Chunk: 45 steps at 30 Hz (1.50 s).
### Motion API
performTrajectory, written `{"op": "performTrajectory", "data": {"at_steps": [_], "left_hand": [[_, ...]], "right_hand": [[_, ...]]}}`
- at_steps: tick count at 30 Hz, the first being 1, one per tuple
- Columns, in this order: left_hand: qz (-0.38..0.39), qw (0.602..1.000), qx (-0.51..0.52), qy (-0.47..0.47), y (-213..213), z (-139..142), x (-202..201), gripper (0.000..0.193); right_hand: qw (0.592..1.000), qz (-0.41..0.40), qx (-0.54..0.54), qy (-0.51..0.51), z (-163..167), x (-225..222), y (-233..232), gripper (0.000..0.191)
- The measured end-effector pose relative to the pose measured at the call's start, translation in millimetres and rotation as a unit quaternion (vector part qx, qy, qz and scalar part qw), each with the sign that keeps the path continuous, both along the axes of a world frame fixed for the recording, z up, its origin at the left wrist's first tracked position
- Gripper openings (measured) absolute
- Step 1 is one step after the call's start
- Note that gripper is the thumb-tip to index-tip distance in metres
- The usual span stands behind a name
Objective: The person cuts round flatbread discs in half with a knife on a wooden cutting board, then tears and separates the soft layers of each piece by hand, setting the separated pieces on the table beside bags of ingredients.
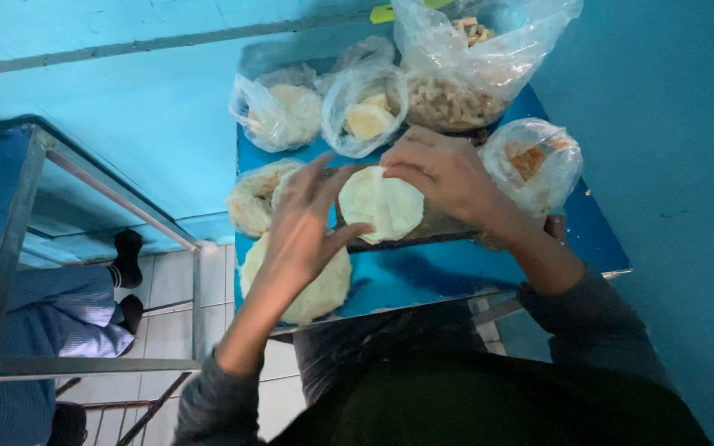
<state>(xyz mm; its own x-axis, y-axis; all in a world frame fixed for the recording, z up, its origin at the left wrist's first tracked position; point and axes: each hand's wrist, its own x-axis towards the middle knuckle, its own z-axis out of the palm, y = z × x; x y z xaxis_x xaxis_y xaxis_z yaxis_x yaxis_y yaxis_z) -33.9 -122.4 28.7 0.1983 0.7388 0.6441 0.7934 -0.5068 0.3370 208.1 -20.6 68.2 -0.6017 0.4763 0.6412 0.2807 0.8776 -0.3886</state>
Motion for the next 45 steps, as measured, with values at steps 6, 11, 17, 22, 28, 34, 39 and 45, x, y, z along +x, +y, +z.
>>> {"op": "performTrajectory", "data": {"at_steps": [6,11,17,22,28,34,39,45], "left_hand": [[-0.118,0.985,-0.095,-0.087,38,-4,26,0.024],[-0.113,0.966,-0.152,-0.176,48,-26,24,0.022],[-0.168,0.88,-0.337,-0.289,59,-25,0,0.013],[-0.063,0.969,-0.187,-0.148,93,-32,-11,0.014],[-0.057,0.993,-0.018,0.097,94,-86,-3,0.03],[-0.04,0.973,-0.045,0.223,76,-119,-2,0.036],[-0.045,0.961,-0.011,0.274,66,-116,-4,0.04],[-0.042,0.945,-0.018,0.325,49,-107,-1,0.06]], "right_hand": [[0.993,-0.003,-0.112,0.027,30,10,-11,0.014],[0.979,-0.016,-0.2,0.026,22,18,-9,0.015],[0.979,-0.023,-0.202,-0.008,4,29,21,0.015],[0.954,0.027,-0.289,0.073,-24,15,62,0.012],[0.998,-0.013,-0.052,-0.026,-67,27,45,0.012],[0.992,-0.015,0.036,-0.12,-108,29,21,0.012],[0.987,-0.035,0.081,-0.137,-126,37,16,0.01],[0.98,-0.069,0.125,-0.141,-132,43,6,0.026]]}}
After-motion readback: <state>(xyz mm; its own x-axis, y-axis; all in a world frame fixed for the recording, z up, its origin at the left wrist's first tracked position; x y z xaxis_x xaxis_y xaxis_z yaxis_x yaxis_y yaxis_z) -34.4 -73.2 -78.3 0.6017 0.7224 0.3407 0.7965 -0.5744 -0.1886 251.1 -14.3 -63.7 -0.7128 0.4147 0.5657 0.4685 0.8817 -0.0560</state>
